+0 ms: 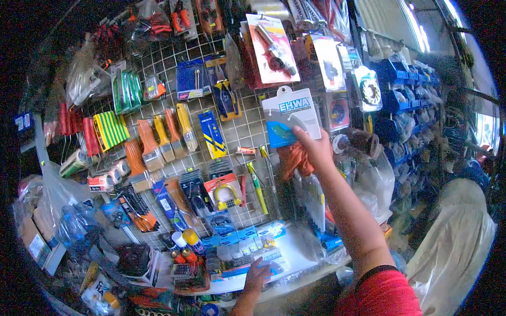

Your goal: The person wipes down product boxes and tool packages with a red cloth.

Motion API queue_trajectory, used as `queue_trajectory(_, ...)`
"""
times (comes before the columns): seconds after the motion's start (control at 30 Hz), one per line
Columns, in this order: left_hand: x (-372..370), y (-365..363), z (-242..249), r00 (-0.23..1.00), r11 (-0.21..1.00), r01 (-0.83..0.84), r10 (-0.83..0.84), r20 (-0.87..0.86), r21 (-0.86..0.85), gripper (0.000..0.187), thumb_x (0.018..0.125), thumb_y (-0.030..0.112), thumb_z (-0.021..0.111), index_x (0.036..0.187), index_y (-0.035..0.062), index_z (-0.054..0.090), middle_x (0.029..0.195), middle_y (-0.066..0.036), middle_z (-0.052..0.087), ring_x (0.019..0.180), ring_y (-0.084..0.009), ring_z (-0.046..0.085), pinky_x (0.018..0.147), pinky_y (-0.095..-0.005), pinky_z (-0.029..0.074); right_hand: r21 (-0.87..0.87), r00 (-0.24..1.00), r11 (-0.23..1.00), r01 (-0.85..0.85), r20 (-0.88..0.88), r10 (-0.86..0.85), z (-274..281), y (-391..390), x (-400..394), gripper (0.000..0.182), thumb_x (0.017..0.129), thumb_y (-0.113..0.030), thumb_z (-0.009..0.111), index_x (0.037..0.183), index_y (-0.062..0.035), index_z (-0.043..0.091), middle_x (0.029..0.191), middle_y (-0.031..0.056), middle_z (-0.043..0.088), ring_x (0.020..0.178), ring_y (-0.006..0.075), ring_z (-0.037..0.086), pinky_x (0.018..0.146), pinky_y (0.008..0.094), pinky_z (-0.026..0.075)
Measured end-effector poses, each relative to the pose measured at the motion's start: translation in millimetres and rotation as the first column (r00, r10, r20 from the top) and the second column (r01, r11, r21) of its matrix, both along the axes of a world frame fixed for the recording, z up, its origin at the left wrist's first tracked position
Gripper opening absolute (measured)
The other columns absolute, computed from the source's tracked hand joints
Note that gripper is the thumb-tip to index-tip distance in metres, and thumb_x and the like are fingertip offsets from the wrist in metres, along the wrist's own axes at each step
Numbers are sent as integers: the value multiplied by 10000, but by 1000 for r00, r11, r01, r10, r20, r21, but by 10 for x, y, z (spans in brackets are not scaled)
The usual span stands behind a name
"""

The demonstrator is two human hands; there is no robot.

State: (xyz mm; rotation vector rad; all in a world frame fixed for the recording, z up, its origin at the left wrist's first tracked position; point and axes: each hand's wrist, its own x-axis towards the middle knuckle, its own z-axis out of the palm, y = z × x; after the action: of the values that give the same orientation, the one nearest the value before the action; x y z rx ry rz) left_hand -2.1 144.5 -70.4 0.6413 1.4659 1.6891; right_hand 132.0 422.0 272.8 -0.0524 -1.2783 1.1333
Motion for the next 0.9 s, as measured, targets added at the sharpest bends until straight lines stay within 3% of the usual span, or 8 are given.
queue_trajectory(0.1, 21, -33, 26, 1000, 1000, 1, -1, -20, -16, 719, 904, 302, 730, 1489, 111, 358, 1277, -177, 633, 1042, -295, 666, 944, -494, 496, 7, 1000, 1000, 21, -11, -21, 47, 57, -18, 425, 853, -295, 798, 1107, 23, 675, 1011, 77, 710, 909, 145, 653, 822, 301, 508)
queue_trajectory(0.5, -17, 12, -111, 1000, 999, 19, -18, 17, -28, 636, 886, 308, 766, 1419, 125, 472, 1213, -140, 659, 999, -285, 676, 928, -473, 514, -1, 995, 996, -91, -39, 91, 103, -106, 56, 403, 870, -239, 775, 1144, 38, 673, 1064, 96, 714, 929, 158, 666, 847, 301, 503)
queue_trajectory(0.57, -12, 15, -134, 999, 998, 49, -49, 0, -36, 579, 917, 322, 721, 1421, 151, 493, 1291, -166, 610, 1015, -257, 680, 848, -408, 524, 18, 997, 997, -70, -28, 71, 109, -111, 60, 426, 864, -249, 784, 1151, 44, 666, 1070, 101, 711, 928, 166, 670, 845, 306, 508)
queue_trajectory(0.63, 20, 18, -130, 999, 998, 49, -49, -7, -43, 567, 918, 319, 720, 1413, 149, 501, 1287, -160, 615, 1013, -255, 680, 843, -406, 522, -56, 992, 991, -125, -36, 124, 145, -121, 54, 442, 862, -252, 787, 1160, 48, 660, 1073, 100, 709, 936, 170, 669, 848, 310, 509)
queue_trajectory(0.9, 28, 17, -123, 998, 996, 66, -67, -21, -57, 545, 923, 325, 712, 1395, 139, 514, 1264, -158, 644, 992, -248, 684, 824, -398, 520, -81, 956, 953, -291, -71, 286, 175, 103, 13, 399, 877, -218, 768, 1167, 32, 656, 1059, 88, 710, 925, 172, 676, 831, 313, 521)
